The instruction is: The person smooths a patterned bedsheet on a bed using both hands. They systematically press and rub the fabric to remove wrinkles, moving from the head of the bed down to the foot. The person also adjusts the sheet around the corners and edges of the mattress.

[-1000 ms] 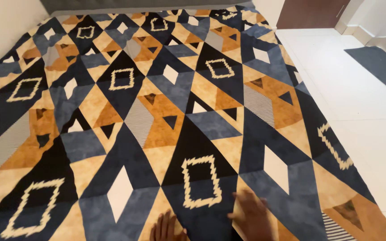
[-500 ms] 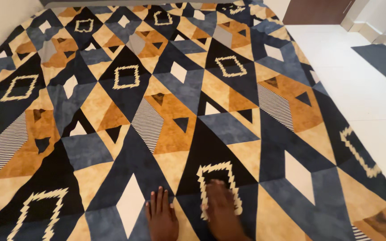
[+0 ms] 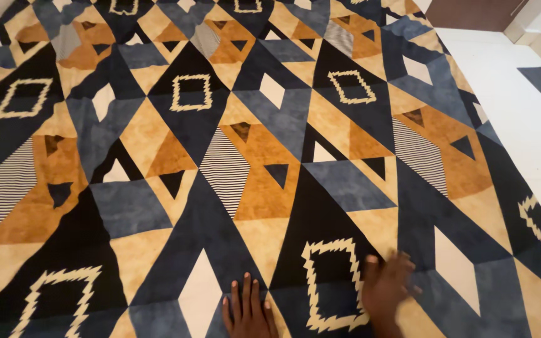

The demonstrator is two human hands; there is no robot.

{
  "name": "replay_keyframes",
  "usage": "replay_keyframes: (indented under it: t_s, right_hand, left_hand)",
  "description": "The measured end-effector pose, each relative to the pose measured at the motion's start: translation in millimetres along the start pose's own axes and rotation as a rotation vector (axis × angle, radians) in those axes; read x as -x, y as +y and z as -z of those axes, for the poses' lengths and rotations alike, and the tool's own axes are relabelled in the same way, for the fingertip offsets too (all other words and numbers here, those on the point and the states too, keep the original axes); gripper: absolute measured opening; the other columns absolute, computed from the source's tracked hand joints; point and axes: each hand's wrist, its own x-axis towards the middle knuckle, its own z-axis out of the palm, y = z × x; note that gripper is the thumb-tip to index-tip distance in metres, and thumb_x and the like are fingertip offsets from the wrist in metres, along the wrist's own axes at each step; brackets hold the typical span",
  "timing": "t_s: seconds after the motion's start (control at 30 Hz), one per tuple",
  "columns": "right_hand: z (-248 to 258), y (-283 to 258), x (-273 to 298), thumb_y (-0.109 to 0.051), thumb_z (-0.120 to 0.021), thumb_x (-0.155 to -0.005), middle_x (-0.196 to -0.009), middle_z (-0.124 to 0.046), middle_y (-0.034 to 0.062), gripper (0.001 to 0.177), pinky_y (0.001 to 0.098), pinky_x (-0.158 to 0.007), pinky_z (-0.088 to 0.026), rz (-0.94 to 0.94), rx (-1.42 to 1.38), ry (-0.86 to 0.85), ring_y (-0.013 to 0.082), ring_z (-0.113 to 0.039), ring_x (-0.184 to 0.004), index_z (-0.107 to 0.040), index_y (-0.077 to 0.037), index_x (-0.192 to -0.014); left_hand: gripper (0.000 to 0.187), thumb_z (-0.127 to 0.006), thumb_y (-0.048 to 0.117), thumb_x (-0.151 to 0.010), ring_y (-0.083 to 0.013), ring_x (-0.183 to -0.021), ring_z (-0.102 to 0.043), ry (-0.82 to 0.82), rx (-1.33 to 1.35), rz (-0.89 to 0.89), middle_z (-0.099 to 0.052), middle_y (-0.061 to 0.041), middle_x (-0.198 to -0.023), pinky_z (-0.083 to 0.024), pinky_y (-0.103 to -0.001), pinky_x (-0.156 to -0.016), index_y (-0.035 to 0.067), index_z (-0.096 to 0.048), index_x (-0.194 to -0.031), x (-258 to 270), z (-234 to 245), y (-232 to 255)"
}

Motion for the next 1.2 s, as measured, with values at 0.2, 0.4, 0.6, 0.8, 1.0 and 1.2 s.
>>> replay_keyframes:
  t_s: [0.2,0.4,0.6,0.8,1.0,1.2]
  right_hand:
    - [-38.4,-134.6,30.9,-0.036,-0.057,-0.096,-0.157,-0.034,0.0268,0.069,0.0611,-0.116,-0.018,0.844,-0.156,-0.340,0.0444,-0.025,-0.148,-0.039,0.005,-0.149]
    - [-65.2,-89.9,-68.4,-0.059,-0.049,-0.096,-0.163,-0.032,0.0193,0.075,0.0594,-0.115,-0.019,0.819,0.016,-0.310,0.0401,-0.026,-0.148,-0.040,-0.008,-0.150]
    - [-61.0,69.0,-181.3,-0.057,-0.049,-0.101,-0.153,-0.036,0.0303,0.072,0.0866,-0.099,-0.022,0.238,0.303,0.147,0.0529,-0.028,-0.146,-0.044,-0.001,-0.145]
    - [-73.6,18.0,-143.7,-0.051,-0.048,-0.099,-0.164,-0.029,0.0227,0.074,0.0646,-0.117,-0.015,0.634,0.067,-0.172,0.0399,-0.021,-0.152,-0.034,-0.006,-0.157]
    - [-29.8,46.8,-174.6,-0.058,-0.048,-0.098,-0.164,-0.032,0.0149,0.077,0.0615,-0.119,-0.019,0.807,0.232,-0.110,0.0331,-0.027,-0.152,-0.034,-0.011,-0.158]
    - [23.1,180.3,-245.5,-0.059,-0.046,-0.100,-0.160,-0.031,0.0242,0.078,0.0714,-0.110,-0.007,0.216,0.353,0.004,0.0412,-0.022,-0.146,-0.038,0.000,-0.151]
  left_hand:
    - [0.047,-0.044,0.038,-0.096,-0.0330,-0.135,-0.053,0.091,-0.045,-0.093,-0.063,-0.007,-0.142,-0.026,-0.053,-0.119,0.010,-0.069,-0.126,16.1,-33.0,-24.6]
    - [0.051,-0.036,0.046,-0.100,-0.0314,-0.121,-0.063,0.416,-0.127,-0.246,-0.073,-0.004,-0.122,-0.031,-0.050,-0.112,0.014,-0.073,-0.116,26.5,-99.0,-65.1]
    - [0.052,-0.036,0.044,-0.099,-0.0313,-0.122,-0.064,0.399,-0.112,-0.218,-0.075,-0.005,-0.121,-0.031,-0.049,-0.112,0.013,-0.075,-0.113,24.5,-90.9,-63.9]
    - [0.046,-0.064,0.040,-0.081,-0.0345,-0.123,-0.064,0.083,-0.047,0.028,-0.070,-0.013,-0.124,-0.035,-0.054,-0.114,0.005,-0.070,-0.111,-29.8,-27.5,14.6]
    - [0.067,-0.060,0.045,-0.095,-0.0373,-0.148,-0.034,-0.213,0.393,-0.110,-0.043,-0.016,-0.157,-0.027,-0.053,-0.117,0.003,-0.050,-0.146,-120.1,-57.8,128.3]
    - [0.074,-0.051,0.057,-0.093,-0.0310,-0.152,-0.026,-0.272,0.025,-0.183,-0.035,-0.009,-0.163,-0.014,-0.051,-0.122,0.008,-0.046,-0.149,-115.2,-84.3,159.7]
